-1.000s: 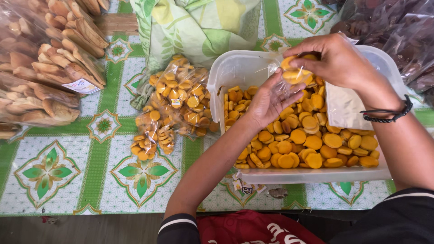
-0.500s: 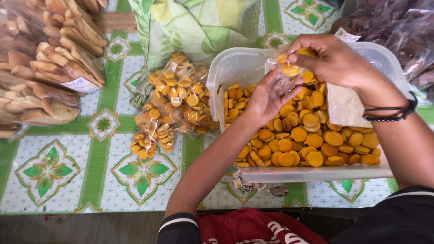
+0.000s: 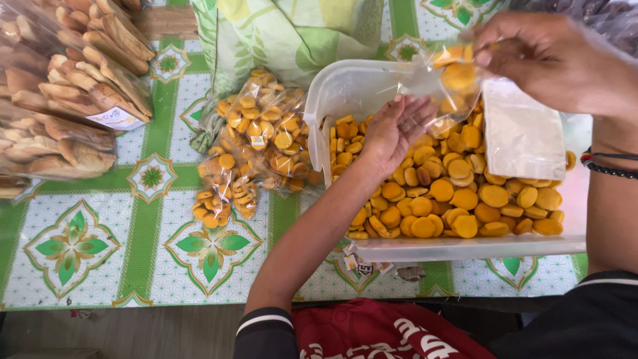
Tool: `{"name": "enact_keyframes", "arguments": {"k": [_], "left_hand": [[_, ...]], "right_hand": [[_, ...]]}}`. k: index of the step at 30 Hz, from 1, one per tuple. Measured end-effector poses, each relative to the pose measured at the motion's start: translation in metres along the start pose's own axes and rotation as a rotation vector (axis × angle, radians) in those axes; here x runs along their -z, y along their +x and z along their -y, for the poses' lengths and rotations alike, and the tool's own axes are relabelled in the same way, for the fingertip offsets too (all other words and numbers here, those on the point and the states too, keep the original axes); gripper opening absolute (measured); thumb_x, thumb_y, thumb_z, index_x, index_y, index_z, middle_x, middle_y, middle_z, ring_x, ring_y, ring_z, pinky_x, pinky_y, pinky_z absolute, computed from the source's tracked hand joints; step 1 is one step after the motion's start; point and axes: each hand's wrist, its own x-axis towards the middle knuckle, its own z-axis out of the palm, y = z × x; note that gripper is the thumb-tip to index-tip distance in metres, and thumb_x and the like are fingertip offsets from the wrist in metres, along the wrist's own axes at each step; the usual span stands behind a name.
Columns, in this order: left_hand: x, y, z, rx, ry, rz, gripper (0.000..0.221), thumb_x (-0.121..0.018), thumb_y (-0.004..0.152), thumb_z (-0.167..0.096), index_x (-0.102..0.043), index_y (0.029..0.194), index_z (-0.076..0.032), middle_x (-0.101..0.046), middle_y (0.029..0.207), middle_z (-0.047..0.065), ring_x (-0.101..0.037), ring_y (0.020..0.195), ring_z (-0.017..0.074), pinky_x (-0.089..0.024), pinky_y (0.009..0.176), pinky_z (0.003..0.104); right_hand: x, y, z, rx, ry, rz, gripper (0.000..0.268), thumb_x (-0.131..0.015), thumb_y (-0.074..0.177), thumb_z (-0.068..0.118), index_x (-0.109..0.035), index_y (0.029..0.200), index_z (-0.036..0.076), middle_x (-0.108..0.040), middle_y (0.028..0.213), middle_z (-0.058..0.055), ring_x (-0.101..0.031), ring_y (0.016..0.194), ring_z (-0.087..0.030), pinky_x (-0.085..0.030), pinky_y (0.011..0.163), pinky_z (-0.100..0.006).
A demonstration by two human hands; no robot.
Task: The person picks up yellow circular cookies from a plastic bin and place them into small clear plastic bags by hand.
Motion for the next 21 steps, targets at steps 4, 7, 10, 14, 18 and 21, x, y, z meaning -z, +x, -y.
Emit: {"name": "enact_keyframes", "arguments": {"k": [4,7,10,14,18,21], "left_hand": [[0.004,0.002,-0.001,-0.063,-0.090,0.057,0.026,-0.035,0.115,-0.032,-0.044,0.105,-0.010,-0.067,0.131,0.020,-0.070,0.114,0.0272,-0.058,0.094,0.041],[0.011,0.010,0.008,-0.047,-0.192,-0.003,0.039,-0.039,0.116,-0.037,-0.052,0.112,0.000,-0.063,0.108,0.015,-0.071,0.100,0.0287,-0.064,0.091,0.043],[0.017,0.017,0.015,-0.024,-0.104,-0.050,0.029,-0.043,0.112,-0.035,-0.051,0.113,-0.007,-0.063,0.099,0.010,-0.068,0.084,0.0194,-0.064,0.075,0.035],[0.017,0.011,0.013,-0.031,0.124,-0.169,0.027,-0.047,0.108,-0.036,-0.052,0.109,-0.010,-0.069,0.095,0.003,-0.060,0.066,0.0110,-0.050,0.052,0.023],[0.019,0.009,0.019,-0.071,0.189,-0.179,0.026,-0.051,0.109,-0.036,-0.051,0.103,-0.010,-0.057,0.077,-0.003,-0.047,0.053,0.0079,-0.039,0.041,0.022],[0.020,0.006,0.022,-0.041,0.129,-0.105,0.026,-0.052,0.110,-0.037,-0.047,0.098,-0.014,-0.046,0.065,-0.005,-0.041,0.047,0.0070,-0.032,0.036,0.023]], "right_hand": [[-0.014,-0.003,0.015,0.071,-0.004,-0.231,0.014,-0.062,0.109,0.006,-0.064,0.113,-0.007,-0.065,0.085,-0.010,-0.057,0.073,-0.012,-0.050,0.064,-0.034],[-0.029,0.005,0.011,0.170,0.260,-0.191,0.014,-0.063,0.111,0.008,-0.066,0.118,-0.004,-0.069,0.099,-0.005,-0.065,0.092,-0.007,-0.059,0.085,-0.026],[-0.036,0.020,0.003,0.121,0.478,-0.071,0.021,-0.058,0.106,0.009,-0.064,0.123,-0.001,-0.068,0.100,0.000,-0.066,0.092,-0.005,-0.062,0.083,-0.026],[-0.026,0.016,0.012,-0.028,0.232,-0.056,0.021,-0.057,0.107,0.016,-0.066,0.118,0.002,-0.062,0.083,-0.005,-0.064,0.077,-0.012,-0.061,0.074,-0.032],[-0.023,0.005,0.025,0.109,-0.169,-0.211,0.017,-0.061,0.106,0.016,-0.068,0.112,0.001,-0.070,0.089,-0.010,-0.071,0.073,-0.019,-0.057,0.067,-0.037],[-0.035,0.013,0.034,0.404,-0.298,-0.415,0.018,-0.065,0.101,0.017,-0.069,0.113,0.004,-0.073,0.104,-0.010,-0.073,0.089,-0.025,-0.059,0.073,-0.037]]}}
